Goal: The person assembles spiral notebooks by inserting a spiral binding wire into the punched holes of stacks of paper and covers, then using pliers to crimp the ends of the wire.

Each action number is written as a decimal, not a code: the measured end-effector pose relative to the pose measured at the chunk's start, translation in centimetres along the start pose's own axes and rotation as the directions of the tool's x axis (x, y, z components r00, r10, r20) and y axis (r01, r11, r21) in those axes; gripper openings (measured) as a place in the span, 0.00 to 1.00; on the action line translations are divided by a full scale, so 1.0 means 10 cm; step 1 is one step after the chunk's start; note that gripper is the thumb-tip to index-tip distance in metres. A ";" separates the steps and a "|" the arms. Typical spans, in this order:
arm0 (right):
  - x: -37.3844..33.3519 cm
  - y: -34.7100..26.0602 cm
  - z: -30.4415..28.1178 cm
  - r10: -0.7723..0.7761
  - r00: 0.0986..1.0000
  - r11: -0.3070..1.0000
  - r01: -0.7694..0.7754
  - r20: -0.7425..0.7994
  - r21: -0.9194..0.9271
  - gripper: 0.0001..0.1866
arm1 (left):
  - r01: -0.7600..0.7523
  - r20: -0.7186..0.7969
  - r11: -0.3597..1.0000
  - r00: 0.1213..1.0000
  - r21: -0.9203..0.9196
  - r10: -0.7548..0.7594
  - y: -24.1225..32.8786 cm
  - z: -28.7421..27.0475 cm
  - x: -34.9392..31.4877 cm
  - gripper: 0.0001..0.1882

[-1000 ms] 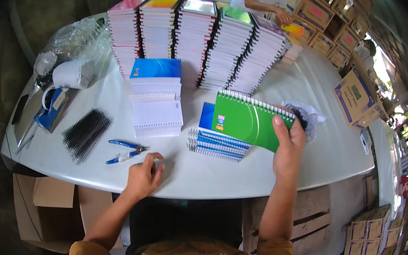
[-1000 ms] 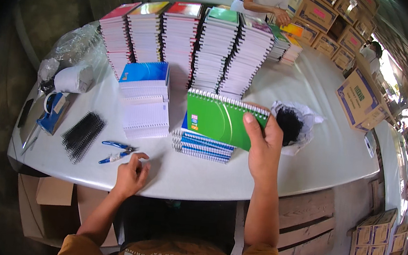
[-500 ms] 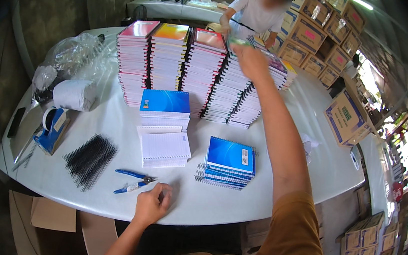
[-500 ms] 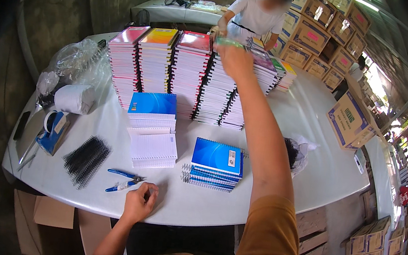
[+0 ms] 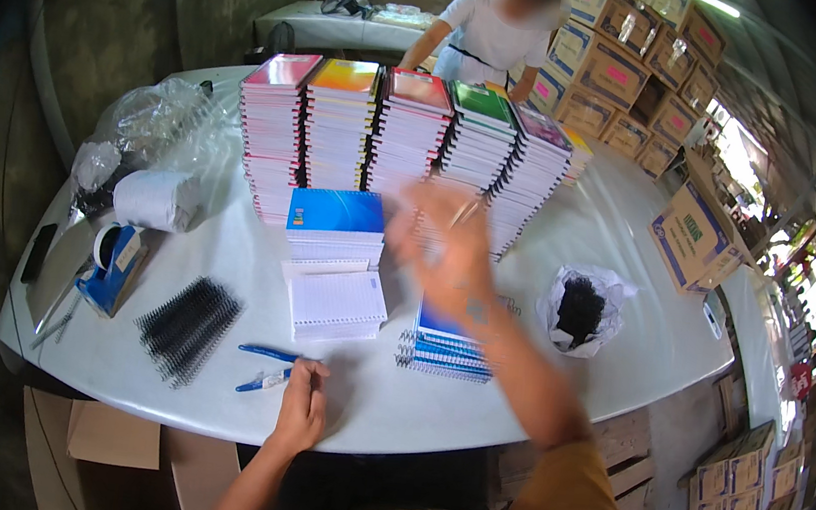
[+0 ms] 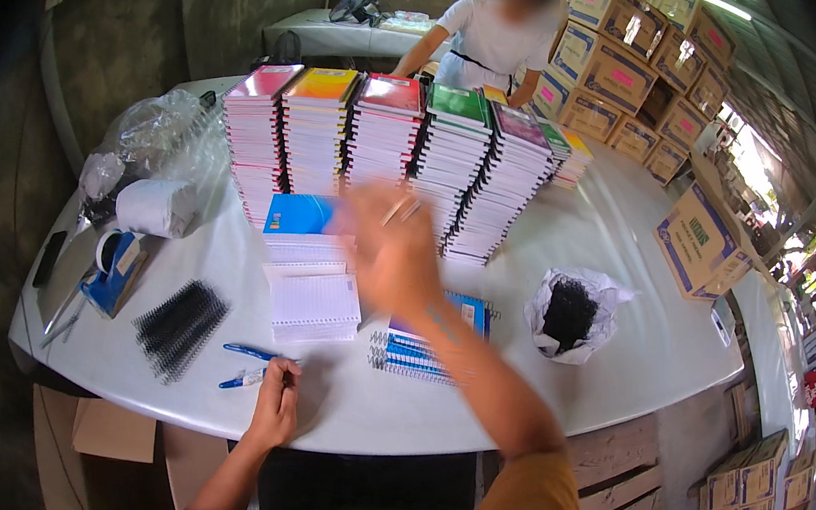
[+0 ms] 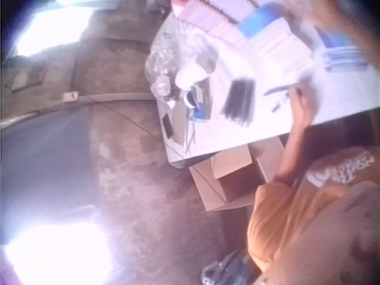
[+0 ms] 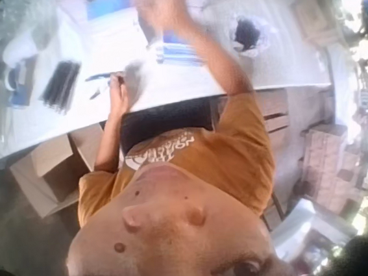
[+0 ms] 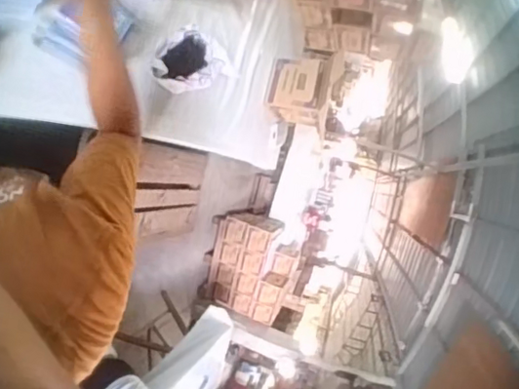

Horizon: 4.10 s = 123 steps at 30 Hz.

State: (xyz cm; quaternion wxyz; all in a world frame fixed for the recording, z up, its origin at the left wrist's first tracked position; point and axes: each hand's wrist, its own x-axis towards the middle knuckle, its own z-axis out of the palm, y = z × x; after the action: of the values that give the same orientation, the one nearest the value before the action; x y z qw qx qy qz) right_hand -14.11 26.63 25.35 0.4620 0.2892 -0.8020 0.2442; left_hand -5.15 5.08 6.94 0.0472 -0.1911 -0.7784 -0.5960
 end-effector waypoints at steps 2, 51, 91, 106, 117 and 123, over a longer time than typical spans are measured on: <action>-0.44 -0.68 -0.11 -0.020 0.949 0.982 -0.042 0.316 0.186 0.15 | -0.016 0.006 0.999 1.000 0.039 0.016 -0.16 0.10 0.01 0.15; -2.39 -0.67 -0.26 0.534 0.815 0.833 -0.553 0.225 0.027 0.11 | -0.259 -0.043 0.439 0.822 0.861 0.568 0.46 -0.19 1.61 0.13; -1.88 -0.73 -0.53 0.683 0.471 -0.049 -0.733 0.558 0.679 0.17 | -0.557 0.346 0.465 0.816 0.688 0.464 0.81 -0.33 0.26 0.18; -2.03 -0.56 -0.09 0.507 0.659 0.325 -0.744 0.556 0.584 0.15 | 0.177 -0.252 0.344 0.949 0.922 0.188 -0.36 -1.31 0.68 0.14; -2.12 -0.55 -0.06 0.501 0.694 0.385 -0.714 0.518 0.585 0.14 | 0.208 -0.326 0.528 0.935 0.823 0.140 0.05 -1.26 0.84 0.13; -2.11 -0.57 -0.04 0.578 0.633 0.328 -0.758 0.515 0.564 0.14 | 0.091 0.193 0.922 0.966 0.375 -0.174 0.46 -0.55 0.42 0.19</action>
State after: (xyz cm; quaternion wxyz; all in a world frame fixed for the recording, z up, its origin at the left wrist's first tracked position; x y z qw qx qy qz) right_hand -1.37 27.85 7.59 0.0653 0.1163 -0.7192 0.6819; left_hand -8.21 1.92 13.91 -0.0463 -0.1911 -0.8866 -0.4186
